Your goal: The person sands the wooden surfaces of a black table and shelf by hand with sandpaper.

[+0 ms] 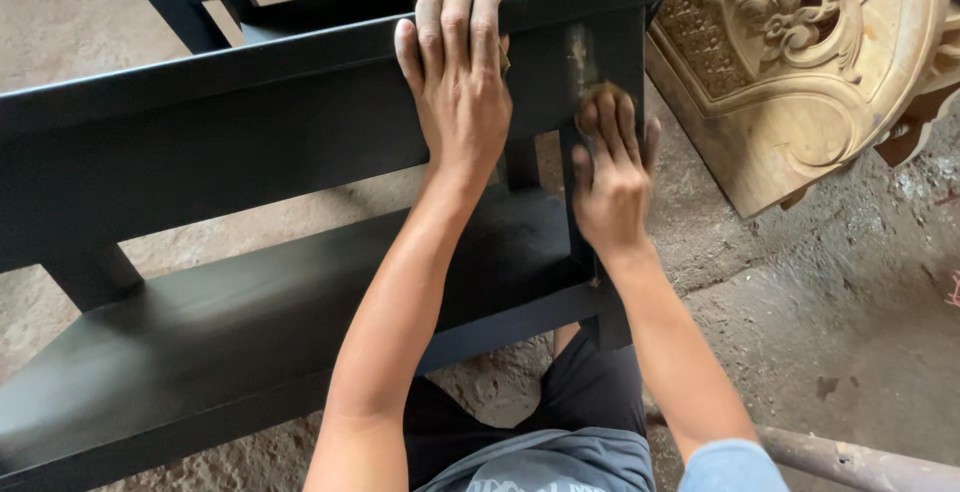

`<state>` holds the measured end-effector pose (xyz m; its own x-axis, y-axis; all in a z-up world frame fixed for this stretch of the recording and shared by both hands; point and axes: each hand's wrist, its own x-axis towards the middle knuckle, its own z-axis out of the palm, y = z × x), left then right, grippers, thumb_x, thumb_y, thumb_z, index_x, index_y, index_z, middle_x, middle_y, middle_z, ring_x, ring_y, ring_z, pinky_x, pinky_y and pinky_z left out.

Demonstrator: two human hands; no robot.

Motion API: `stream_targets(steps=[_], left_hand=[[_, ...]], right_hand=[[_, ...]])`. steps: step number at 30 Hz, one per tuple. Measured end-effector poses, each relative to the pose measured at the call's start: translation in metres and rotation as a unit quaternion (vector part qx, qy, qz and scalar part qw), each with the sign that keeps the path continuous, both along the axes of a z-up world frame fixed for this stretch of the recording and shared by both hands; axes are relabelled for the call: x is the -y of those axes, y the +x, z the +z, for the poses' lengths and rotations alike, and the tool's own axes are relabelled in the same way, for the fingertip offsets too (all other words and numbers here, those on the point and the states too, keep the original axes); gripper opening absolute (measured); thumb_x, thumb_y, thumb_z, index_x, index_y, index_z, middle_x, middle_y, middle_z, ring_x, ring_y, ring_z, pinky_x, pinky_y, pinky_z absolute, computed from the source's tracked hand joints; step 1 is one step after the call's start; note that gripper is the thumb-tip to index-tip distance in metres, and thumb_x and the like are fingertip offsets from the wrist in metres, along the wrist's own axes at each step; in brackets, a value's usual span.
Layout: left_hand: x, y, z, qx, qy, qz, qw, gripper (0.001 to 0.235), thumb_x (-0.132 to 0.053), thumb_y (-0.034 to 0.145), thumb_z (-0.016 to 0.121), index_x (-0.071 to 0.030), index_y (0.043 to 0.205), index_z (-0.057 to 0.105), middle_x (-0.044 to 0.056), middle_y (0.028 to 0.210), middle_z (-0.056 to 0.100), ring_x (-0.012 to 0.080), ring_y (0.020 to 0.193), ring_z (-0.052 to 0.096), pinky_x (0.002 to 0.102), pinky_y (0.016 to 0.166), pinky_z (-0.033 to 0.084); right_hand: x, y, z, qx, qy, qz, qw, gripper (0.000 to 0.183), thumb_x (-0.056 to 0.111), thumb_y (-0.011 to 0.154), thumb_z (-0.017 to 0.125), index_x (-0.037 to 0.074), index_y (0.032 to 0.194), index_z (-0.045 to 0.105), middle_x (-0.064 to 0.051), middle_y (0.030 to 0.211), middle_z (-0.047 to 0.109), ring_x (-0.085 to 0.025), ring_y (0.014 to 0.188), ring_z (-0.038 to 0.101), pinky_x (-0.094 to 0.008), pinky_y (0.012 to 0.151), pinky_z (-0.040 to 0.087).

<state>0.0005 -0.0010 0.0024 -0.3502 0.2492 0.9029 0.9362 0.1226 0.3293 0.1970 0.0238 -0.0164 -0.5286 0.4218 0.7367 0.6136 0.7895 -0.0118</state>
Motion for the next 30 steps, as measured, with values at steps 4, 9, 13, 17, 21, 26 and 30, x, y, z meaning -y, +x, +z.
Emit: stream_targets(steps=[4, 9, 13, 17, 21, 26, 30], left_hand=[[-0.001, 0.001, 0.0, 0.002, 0.01, 0.01, 1.0, 0.043, -0.017, 0.111, 0.061, -0.015, 0.151, 0.045, 0.006, 0.149, 0.048, 0.0291, 0.146, 0.039, 0.05, 0.125, 0.026], [0.002, 0.0, 0.0, 0.0, -0.004, 0.001, 1.0, 0.041, -0.015, 0.113, 0.061, -0.014, 0.151, 0.046, 0.005, 0.148, 0.048, 0.0284, 0.147, 0.039, 0.05, 0.125, 0.027], [-0.003, 0.002, -0.001, -0.001, 0.011, 0.019, 1.0, 0.042, -0.015, 0.111, 0.061, -0.015, 0.151, 0.046, 0.006, 0.149, 0.047, 0.0293, 0.148, 0.037, 0.051, 0.126, 0.026], [0.002, -0.001, -0.001, -0.004, -0.002, 0.012, 1.0, 0.042, -0.015, 0.112, 0.062, -0.014, 0.151, 0.046, 0.006, 0.15, 0.046, 0.0288, 0.148, 0.038, 0.05, 0.126, 0.026], [0.0, -0.002, 0.002, -0.018, 0.009, 0.0, 1.0, 0.045, -0.015, 0.11, 0.062, -0.013, 0.151, 0.045, 0.008, 0.149, 0.046, 0.0296, 0.146, 0.038, 0.051, 0.124, 0.026], [-0.003, -0.003, -0.002, -0.023, 0.007, 0.02, 0.999, 0.042, -0.013, 0.115, 0.06, -0.014, 0.154, 0.043, 0.005, 0.15, 0.046, 0.0272, 0.149, 0.038, 0.048, 0.128, 0.027], [-0.001, -0.003, -0.001, -0.017, 0.001, 0.008, 1.0, 0.044, -0.014, 0.112, 0.061, -0.014, 0.153, 0.043, 0.006, 0.148, 0.046, 0.0277, 0.146, 0.039, 0.049, 0.125, 0.029]], right_hand=[[-0.018, -0.017, 0.014, -0.008, 0.006, 0.018, 1.0, 0.043, 0.021, 0.114, 0.045, -0.004, 0.145, 0.062, -0.02, 0.155, 0.053, -0.037, 0.153, 0.04, -0.056, 0.129, 0.017], [-0.021, -0.015, 0.02, 0.01, -0.009, 0.023, 1.0, 0.044, 0.018, 0.115, 0.043, -0.002, 0.15, 0.061, -0.018, 0.16, 0.051, -0.037, 0.155, 0.032, -0.061, 0.127, 0.01], [-0.003, 0.003, 0.003, 0.027, 0.014, -0.005, 1.0, 0.041, 0.02, 0.11, 0.051, -0.001, 0.142, 0.065, -0.015, 0.156, 0.052, -0.037, 0.153, 0.032, -0.059, 0.126, 0.009], [-0.033, -0.029, 0.02, -0.002, 0.003, 0.031, 1.0, 0.04, 0.018, 0.114, 0.05, -0.002, 0.147, 0.061, -0.017, 0.159, 0.05, -0.036, 0.155, 0.033, -0.057, 0.129, 0.01], [-0.001, 0.013, 0.001, 0.036, 0.023, 0.001, 0.999, 0.034, 0.02, 0.113, 0.05, 0.004, 0.14, 0.064, -0.015, 0.155, 0.054, -0.036, 0.151, 0.042, -0.058, 0.127, 0.017], [0.012, 0.043, 0.0, -0.063, 0.006, 0.118, 0.991, 0.044, 0.02, 0.117, 0.04, -0.007, 0.151, 0.048, -0.022, 0.157, 0.049, -0.039, 0.148, 0.048, -0.053, 0.127, 0.038], [-0.004, 0.011, 0.003, -0.062, -0.026, 0.137, 0.988, 0.045, 0.018, 0.116, 0.04, -0.009, 0.152, 0.045, -0.025, 0.153, 0.051, -0.039, 0.146, 0.052, -0.048, 0.125, 0.047]])
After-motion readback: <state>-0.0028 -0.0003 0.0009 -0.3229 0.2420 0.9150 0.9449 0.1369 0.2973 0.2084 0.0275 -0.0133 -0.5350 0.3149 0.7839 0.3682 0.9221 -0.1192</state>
